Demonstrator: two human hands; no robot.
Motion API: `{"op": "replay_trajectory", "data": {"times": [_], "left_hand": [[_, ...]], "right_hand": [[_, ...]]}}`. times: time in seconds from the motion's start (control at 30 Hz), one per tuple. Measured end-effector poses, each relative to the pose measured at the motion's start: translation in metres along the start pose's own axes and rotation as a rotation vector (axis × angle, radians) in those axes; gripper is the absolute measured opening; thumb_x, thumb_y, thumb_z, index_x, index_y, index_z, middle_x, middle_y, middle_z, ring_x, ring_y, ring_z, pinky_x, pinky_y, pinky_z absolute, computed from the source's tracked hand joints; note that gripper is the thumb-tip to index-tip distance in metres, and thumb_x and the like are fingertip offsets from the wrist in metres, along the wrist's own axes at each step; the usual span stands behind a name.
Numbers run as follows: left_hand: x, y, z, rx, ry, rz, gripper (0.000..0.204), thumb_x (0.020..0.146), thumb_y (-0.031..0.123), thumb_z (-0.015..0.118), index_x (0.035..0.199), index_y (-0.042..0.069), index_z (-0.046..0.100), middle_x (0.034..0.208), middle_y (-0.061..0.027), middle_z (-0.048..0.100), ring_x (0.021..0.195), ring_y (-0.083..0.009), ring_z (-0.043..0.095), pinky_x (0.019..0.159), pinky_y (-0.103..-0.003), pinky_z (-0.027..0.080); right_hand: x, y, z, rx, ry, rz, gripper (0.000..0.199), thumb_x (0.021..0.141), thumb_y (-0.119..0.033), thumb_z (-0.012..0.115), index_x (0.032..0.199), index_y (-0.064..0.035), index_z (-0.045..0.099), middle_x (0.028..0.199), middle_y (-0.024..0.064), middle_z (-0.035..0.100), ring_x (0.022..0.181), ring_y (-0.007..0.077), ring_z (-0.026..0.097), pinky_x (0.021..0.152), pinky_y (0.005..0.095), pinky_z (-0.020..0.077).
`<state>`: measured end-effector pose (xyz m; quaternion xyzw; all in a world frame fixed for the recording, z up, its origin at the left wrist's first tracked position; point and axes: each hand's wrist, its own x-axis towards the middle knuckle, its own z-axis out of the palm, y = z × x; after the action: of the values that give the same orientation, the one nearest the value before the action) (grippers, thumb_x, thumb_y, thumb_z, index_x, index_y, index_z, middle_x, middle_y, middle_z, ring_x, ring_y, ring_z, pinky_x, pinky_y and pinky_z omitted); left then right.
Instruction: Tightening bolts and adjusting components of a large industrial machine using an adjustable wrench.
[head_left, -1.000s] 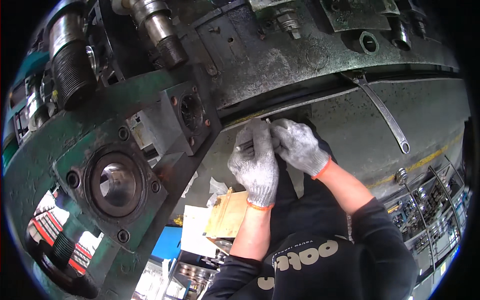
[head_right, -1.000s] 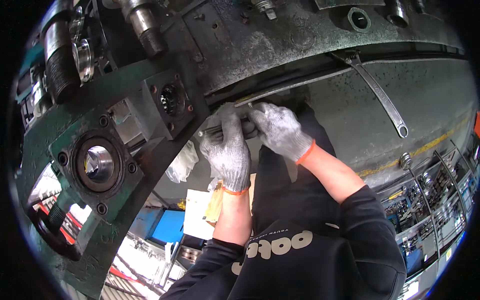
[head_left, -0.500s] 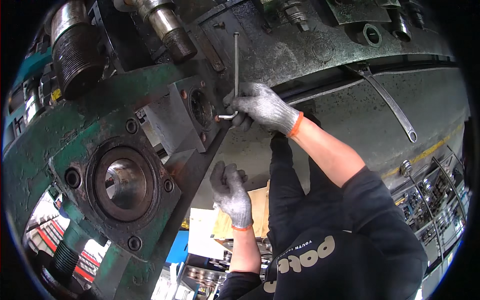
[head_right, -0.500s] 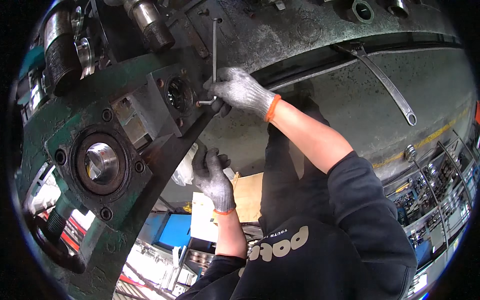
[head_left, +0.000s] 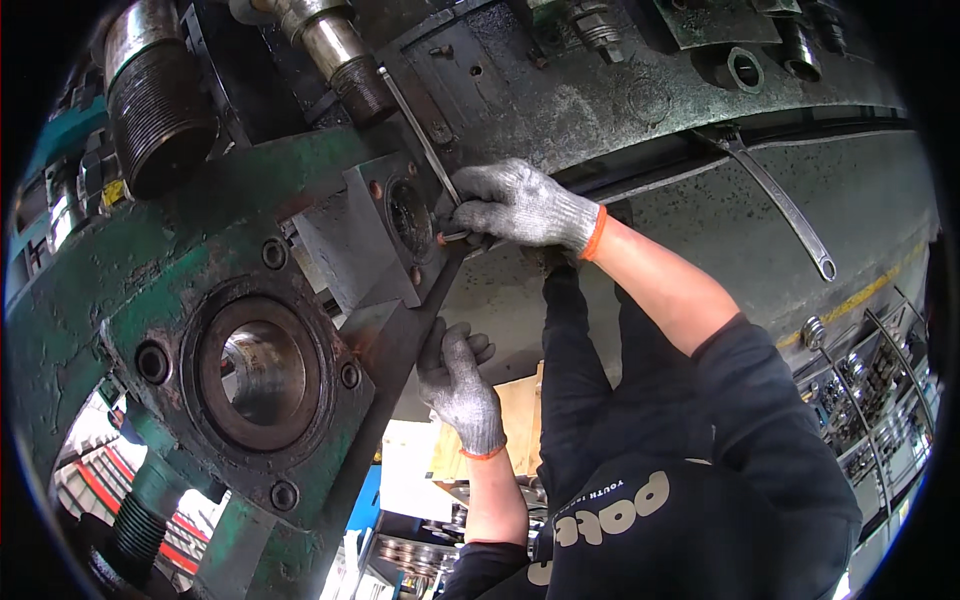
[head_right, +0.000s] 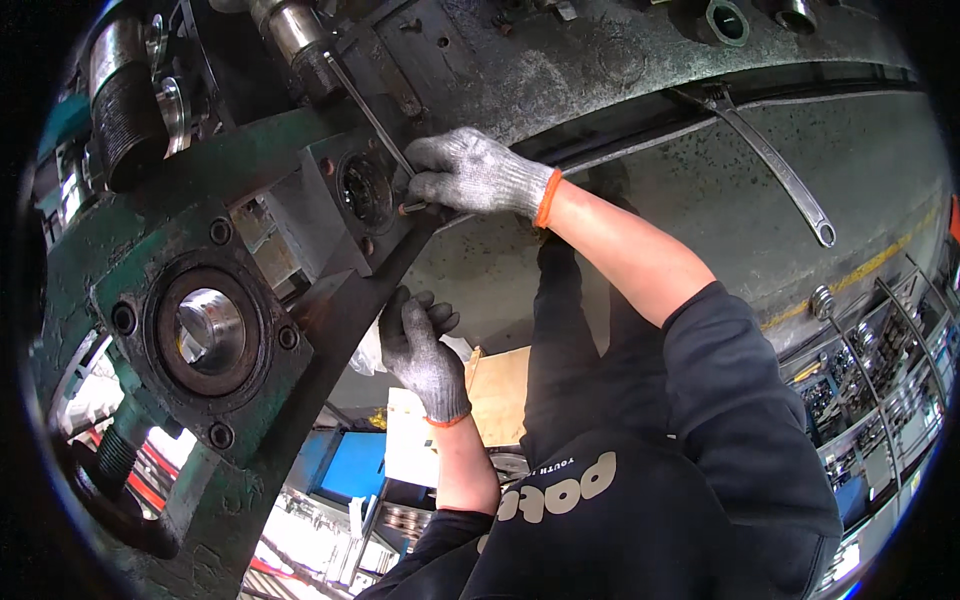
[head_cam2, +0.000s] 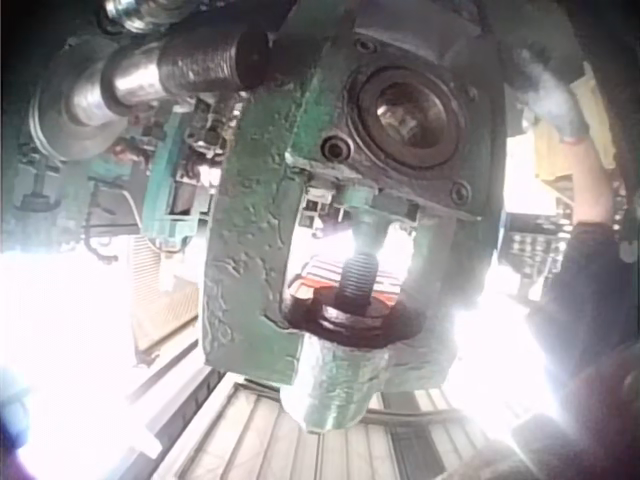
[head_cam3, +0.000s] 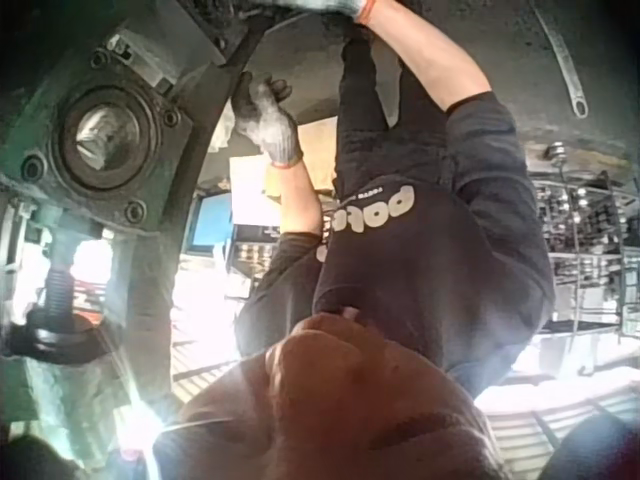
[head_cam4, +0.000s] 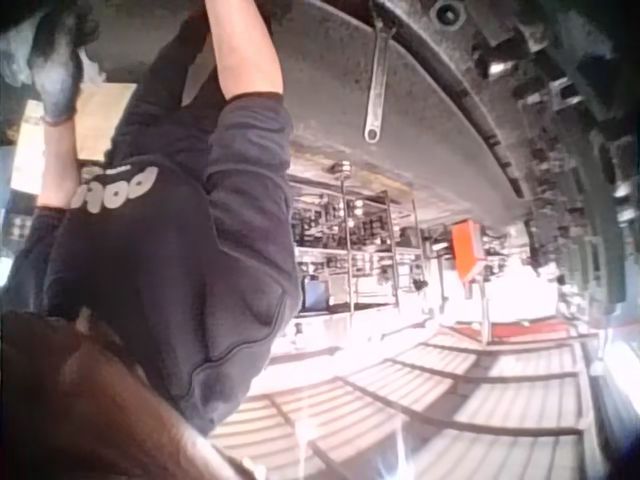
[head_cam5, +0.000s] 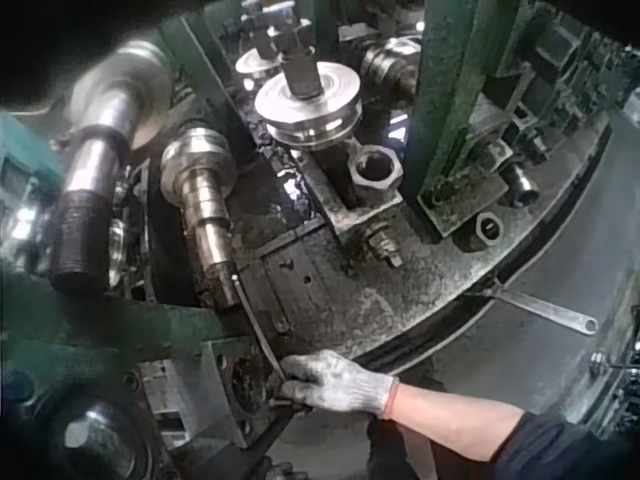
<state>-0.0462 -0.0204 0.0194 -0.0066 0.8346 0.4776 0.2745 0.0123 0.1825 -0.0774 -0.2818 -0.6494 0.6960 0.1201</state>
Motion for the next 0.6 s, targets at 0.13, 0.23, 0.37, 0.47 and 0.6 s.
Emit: {"op": "replay_trajectory", "data": {"times": [0.13, 0.23, 0.37, 0.47, 0.6], "left_hand": [[0.006, 0.007, -0.008, 0.173, 0.039, 0.068, 0.036, 0.098, 0.016, 0.058, 0.124, -0.008, 0.055, 0.094, -0.0164, 0.068, 0.069, -0.0196, 0.066, 0.065, -0.03, 0.057], [0.009, 0.009, -0.011, 0.382, 0.325, 0.351, 0.028, 0.094, 0.015, 0.063, 0.108, -0.009, 0.062, 0.079, -0.0154, 0.069, 0.061, -0.0201, 0.063, 0.061, -0.033, 0.053], [0.053, 0.004, -0.046, 0.508, 0.743, 1.349, 0.031, 0.1, 0.012, 0.054, 0.124, -0.007, 0.054, 0.102, -0.0191, 0.07, 0.07, -0.029, 0.067, 0.059, -0.037, 0.055], [0.062, 0.012, -0.081, 0.699, 0.752, 1.343, 0.029, 0.099, 0.011, 0.056, 0.124, -0.005, 0.055, 0.103, -0.0184, 0.07, 0.07, -0.0303, 0.067, 0.059, -0.038, 0.054], [0.055, 0.005, -0.098, 0.985, 0.753, 1.317, 0.028, 0.098, 0.009, 0.058, 0.123, -0.002, 0.057, 0.105, -0.0174, 0.07, 0.07, -0.032, 0.067, 0.059, -0.04, 0.053]], "right_hand": [[0.005, -0.009, -0.01, -0.132, -0.057, -0.07, 0.023, 0.087, -0.021, 0.065, 0.1, -0.0029, 0.069, 0.078, 0.0108, 0.068, 0.066, 0.0269, 0.062, 0.066, 0.0399, 0.052], [0.019, -0.029, -0.009, -0.155, 0.025, -0.046, 0.031, 0.089, -0.031, 0.065, 0.102, -0.003, 0.07, 0.08, 0.0122, 0.067, 0.068, 0.0311, 0.061, 0.069, 0.0457, 0.0498], [0.07, -0.058, -0.009, 0.003, 0.298, -0.079, 0.032, 0.095, -0.034, 0.063, 0.099, -0.0028, 0.07, 0.074, 0.0125, 0.067, 0.061, 0.0292, 0.062, 0.059, 0.0407, 0.0508], [0.055, -0.056, 0.02, -0.149, 0.552, -0.275, 0.021, 0.093, -0.024, 0.063, 0.1, -0.0045, 0.069, 0.077, 0.0093, 0.067, 0.061, 0.0241, 0.062, 0.055, 0.0343, 0.0508], [-0.03, -0.099, 0.06, 0.098, 0.616, -0.493, 0.009, 0.089, -0.012, 0.063, 0.096, -0.0108, 0.068, 0.091, 0.0067, 0.068, 0.073, 0.0267, 0.062, 0.066, 0.0362, 0.0525]]}}
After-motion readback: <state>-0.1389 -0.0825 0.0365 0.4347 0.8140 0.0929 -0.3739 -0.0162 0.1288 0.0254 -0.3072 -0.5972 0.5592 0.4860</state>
